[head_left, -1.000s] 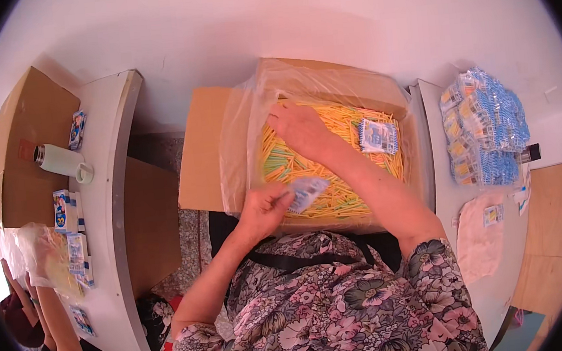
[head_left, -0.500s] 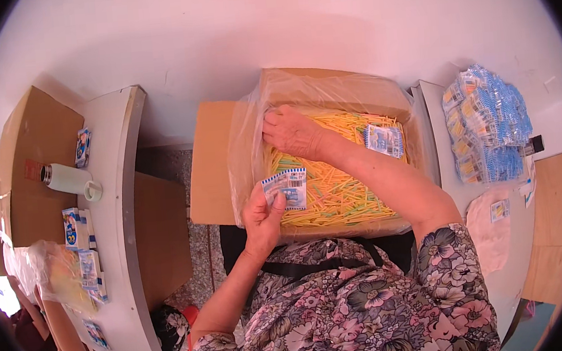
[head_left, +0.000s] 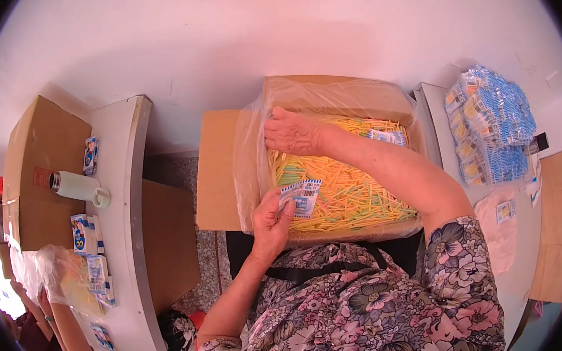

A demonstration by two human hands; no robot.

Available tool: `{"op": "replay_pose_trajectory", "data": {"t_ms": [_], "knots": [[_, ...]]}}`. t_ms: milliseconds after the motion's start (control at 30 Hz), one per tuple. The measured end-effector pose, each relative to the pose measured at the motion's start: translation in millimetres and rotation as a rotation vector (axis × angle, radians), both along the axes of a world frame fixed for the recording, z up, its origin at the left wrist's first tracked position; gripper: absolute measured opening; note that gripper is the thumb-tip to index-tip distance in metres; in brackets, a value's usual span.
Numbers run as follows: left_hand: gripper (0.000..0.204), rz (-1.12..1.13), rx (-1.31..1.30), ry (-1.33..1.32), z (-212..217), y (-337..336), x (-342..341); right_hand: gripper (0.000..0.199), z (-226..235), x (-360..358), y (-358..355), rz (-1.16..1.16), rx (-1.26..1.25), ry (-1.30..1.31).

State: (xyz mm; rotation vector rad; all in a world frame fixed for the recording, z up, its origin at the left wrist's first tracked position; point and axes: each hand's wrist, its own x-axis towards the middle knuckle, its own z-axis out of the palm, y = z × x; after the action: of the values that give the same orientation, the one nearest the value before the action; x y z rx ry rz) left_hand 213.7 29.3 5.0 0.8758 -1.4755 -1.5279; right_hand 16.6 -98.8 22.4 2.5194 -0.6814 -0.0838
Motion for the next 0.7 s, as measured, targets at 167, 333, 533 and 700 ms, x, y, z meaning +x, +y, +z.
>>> {"op": "replay_pose_trajectory", "data": {"t_ms": [167,333,533,700], "knots": [[0.017,-0.002,0.039,-0.001,-0.1,0.4,1.3,0.004,10.0,2.9,4.5,-0.008,0.034,0.071],[0.015,-0.005,0.015,-0.014,-2.7,-0.6,-0.7,0.014,6.1,11.1,10.4,0.012,-0.131,0.056],[0.022,-0.095,-0.076,-0.069,-8.9,-3.9,3.5,0.014,21.6,7.4,18.4,-0.065,-0.06,0.175],[0.023,-0.074,-0.032,-0.046,-12.5,-2.4,7.4,0.014,40.6,-23.2,33.4,-0.368,0.381,-0.109]]}}
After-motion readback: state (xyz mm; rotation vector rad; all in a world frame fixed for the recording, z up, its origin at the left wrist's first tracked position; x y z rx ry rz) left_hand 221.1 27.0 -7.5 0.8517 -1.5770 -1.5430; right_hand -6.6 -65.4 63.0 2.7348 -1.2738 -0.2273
